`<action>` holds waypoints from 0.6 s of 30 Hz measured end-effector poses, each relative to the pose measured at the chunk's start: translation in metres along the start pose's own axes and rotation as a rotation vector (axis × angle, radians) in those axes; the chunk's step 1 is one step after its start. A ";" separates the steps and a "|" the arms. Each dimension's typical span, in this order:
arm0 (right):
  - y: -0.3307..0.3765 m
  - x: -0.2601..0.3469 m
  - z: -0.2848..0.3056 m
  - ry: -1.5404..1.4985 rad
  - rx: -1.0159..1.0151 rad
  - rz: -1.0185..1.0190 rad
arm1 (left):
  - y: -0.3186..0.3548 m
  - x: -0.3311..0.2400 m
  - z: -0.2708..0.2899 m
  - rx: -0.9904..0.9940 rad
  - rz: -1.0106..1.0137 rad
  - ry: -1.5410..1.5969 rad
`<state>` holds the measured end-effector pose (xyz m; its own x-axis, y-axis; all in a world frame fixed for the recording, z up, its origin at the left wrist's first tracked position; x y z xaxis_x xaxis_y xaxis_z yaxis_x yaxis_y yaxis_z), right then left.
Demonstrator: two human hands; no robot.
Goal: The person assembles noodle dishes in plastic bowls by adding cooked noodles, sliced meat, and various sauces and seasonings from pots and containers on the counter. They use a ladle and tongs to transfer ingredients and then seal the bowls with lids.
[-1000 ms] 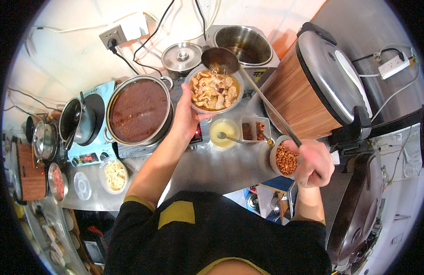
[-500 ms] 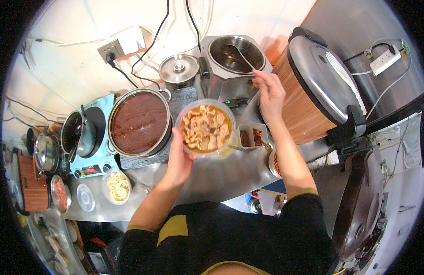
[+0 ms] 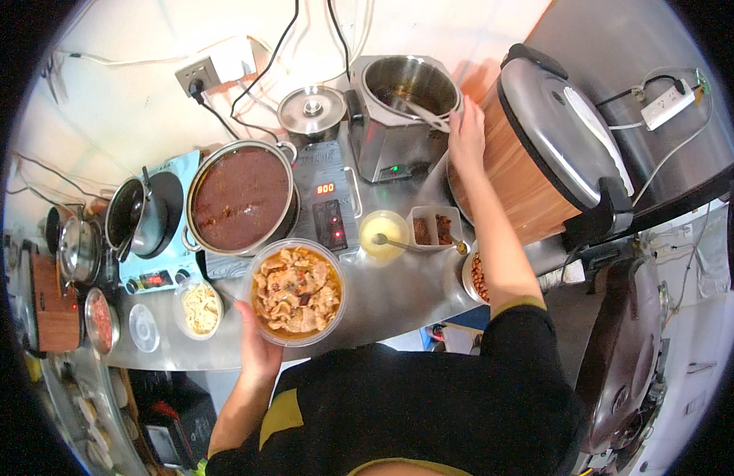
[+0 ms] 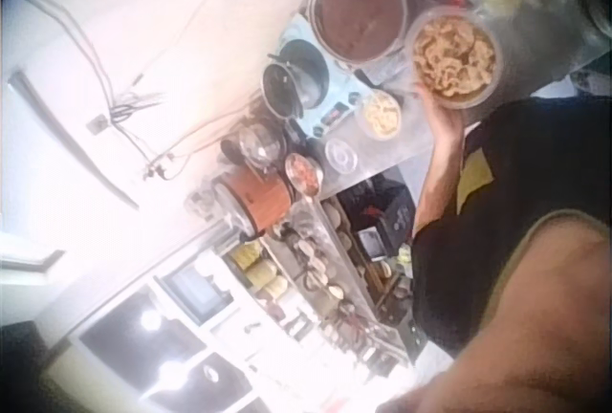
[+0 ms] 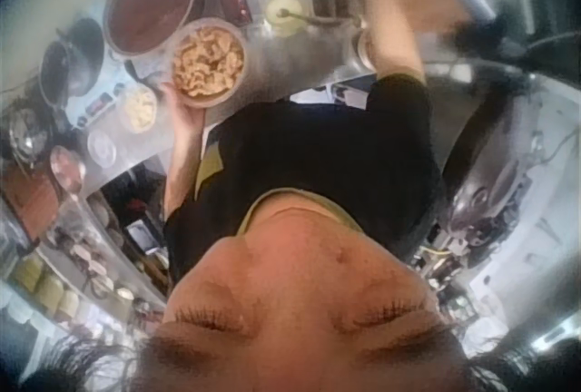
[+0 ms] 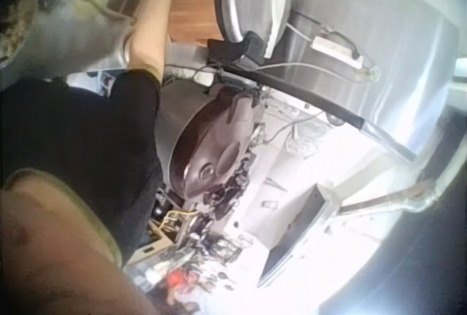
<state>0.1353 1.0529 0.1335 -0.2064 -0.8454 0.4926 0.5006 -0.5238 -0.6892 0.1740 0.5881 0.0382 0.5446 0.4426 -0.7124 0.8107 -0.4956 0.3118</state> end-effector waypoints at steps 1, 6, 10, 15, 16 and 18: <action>-0.011 -0.012 -0.008 0.061 0.003 -0.033 | 0.005 -0.001 0.005 -0.027 -0.010 -0.013; -0.056 -0.063 -0.047 0.152 0.240 -0.436 | 0.028 -0.005 0.022 -0.113 -0.053 0.030; -0.062 -0.098 -0.058 0.095 0.258 -0.531 | 0.038 -0.008 0.031 -0.165 -0.098 0.058; -0.067 -0.138 -0.058 -0.074 0.145 -0.491 | 0.041 -0.010 0.029 -0.172 -0.120 0.071; -0.065 -0.140 -0.061 -0.103 0.124 -0.475 | 0.042 -0.011 0.029 -0.189 -0.127 0.068; -0.056 -0.122 -0.067 -0.072 0.191 -0.534 | 0.051 -0.013 0.033 -0.200 -0.138 0.068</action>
<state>0.0761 1.1783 0.0766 -0.4184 -0.4559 0.7856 0.4872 -0.8426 -0.2295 0.2008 0.5330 0.0428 0.4334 0.5486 -0.7150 0.9011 -0.2722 0.3375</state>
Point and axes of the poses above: each hand's wrist, its own y-axis away from the middle knuckle, its own z-axis out of the back of the hand, x = y × z, the point moved 8 cm from there along -y, towards the middle knuckle, and after that the axes turned 1 degree about -x, right-handed, at the moved point
